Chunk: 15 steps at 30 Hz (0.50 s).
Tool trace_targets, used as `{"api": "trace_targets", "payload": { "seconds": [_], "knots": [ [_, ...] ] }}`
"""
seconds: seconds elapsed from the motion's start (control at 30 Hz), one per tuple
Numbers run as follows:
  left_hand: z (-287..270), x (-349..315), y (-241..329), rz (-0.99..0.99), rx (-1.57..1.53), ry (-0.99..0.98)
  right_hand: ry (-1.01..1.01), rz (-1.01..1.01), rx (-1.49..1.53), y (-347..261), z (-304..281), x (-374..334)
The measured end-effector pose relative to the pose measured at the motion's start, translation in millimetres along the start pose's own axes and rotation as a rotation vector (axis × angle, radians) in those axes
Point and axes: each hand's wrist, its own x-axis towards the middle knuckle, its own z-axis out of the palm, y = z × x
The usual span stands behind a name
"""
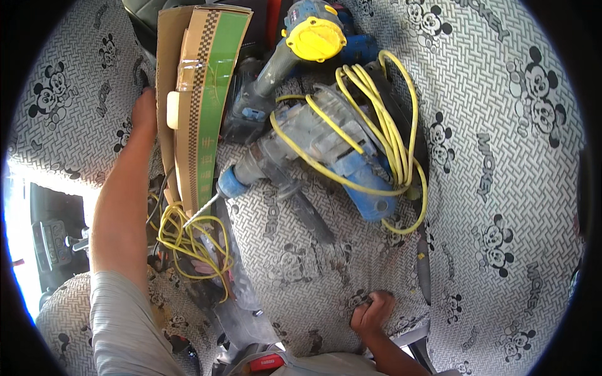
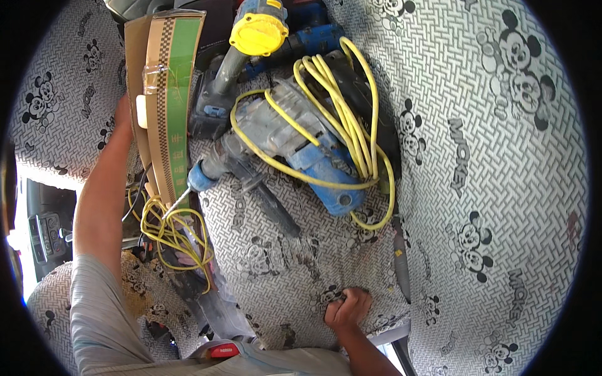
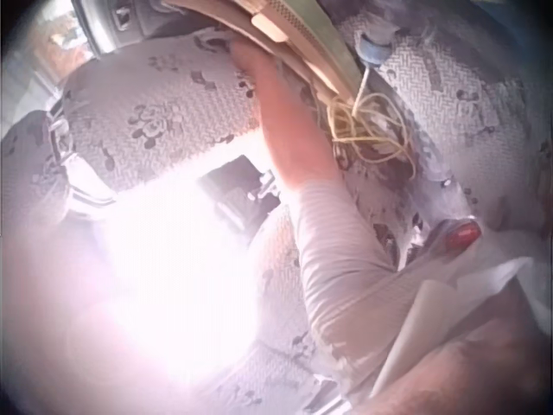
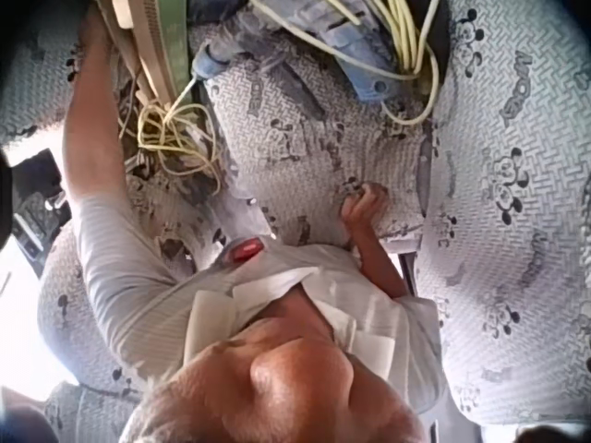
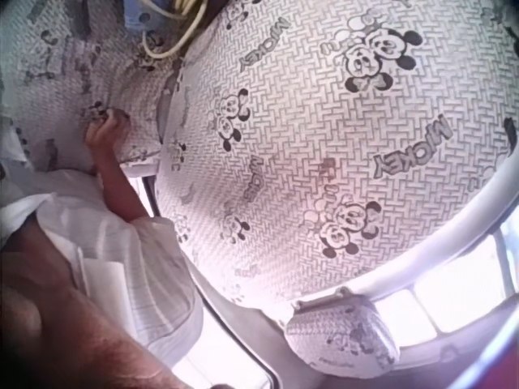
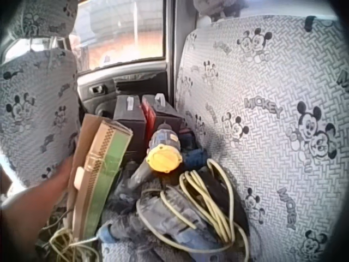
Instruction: The person moves a hand truck, picks up a power tool, and organizes various tools and boxes inside a pickup truck. They place items on the back seat and in the truck bed, then retrieve a box and return it to the seat.
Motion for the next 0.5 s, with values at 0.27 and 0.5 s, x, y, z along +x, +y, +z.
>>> {"api": "trace_targets", "payload": {
  "seconds": [0.27, 0.5],
  "knots": [
    [-87, -146, 52, -0.084, -0.509, 0.354, -0.009, -0.016, 0.041, 8, 1, 0],
    [-91, -346, 108, -0.243, -0.243, 0.546, 0.016, -0.043, 0.099, 6, -1, 3]
  ]
}}
